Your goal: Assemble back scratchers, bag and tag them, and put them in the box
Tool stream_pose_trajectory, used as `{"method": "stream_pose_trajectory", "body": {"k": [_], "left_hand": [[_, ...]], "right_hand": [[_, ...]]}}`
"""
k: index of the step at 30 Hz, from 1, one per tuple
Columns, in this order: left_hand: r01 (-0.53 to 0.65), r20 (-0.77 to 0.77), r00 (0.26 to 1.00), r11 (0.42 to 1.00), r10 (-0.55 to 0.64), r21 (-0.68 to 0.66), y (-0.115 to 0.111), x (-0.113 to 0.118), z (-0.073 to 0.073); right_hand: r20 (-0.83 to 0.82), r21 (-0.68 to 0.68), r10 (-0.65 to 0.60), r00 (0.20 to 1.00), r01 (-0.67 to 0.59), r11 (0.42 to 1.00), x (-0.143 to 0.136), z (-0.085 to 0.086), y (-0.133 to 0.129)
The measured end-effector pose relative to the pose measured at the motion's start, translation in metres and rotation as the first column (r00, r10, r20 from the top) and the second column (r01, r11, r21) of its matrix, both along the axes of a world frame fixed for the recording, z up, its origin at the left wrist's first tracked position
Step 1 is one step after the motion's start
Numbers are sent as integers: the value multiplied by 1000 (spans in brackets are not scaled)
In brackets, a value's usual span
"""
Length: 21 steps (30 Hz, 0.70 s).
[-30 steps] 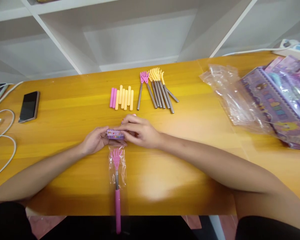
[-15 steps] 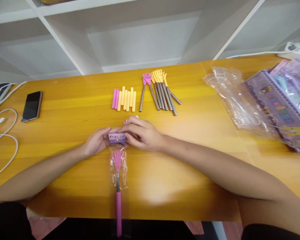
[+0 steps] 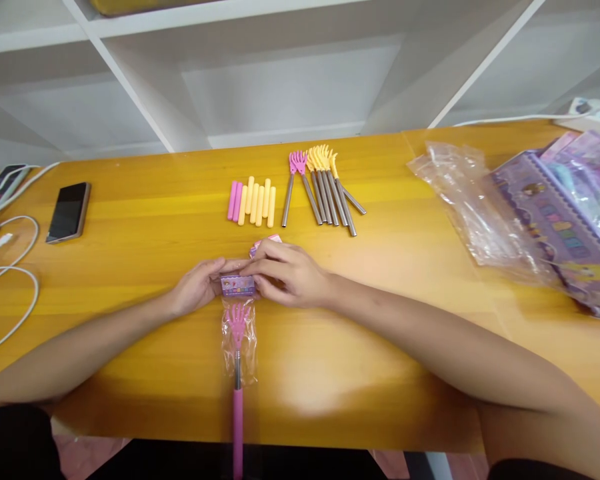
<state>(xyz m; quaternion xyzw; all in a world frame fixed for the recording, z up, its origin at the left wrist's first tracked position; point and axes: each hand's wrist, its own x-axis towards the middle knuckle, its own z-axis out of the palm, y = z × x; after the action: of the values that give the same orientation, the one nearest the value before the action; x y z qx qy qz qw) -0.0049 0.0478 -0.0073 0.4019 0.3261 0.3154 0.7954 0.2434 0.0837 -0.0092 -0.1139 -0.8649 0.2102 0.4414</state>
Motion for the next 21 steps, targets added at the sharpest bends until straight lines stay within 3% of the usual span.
{"method": "stream_pose_trajectory", "body": {"k": [10, 16, 21], "left_hand": [[-26, -34, 999, 1000, 26, 14, -2, -1, 1], [53, -28, 998, 998, -53, 20, -4, -1, 10], [59, -65, 996, 996, -54, 68, -6, -2, 11]], "right_hand": [[13, 22, 4, 1000, -5, 1000, 1, 1, 0], [32, -207, -133, 991, 137, 969, 2, 2, -2], [25, -188, -121, 992, 124, 974, 1, 1, 0]]}}
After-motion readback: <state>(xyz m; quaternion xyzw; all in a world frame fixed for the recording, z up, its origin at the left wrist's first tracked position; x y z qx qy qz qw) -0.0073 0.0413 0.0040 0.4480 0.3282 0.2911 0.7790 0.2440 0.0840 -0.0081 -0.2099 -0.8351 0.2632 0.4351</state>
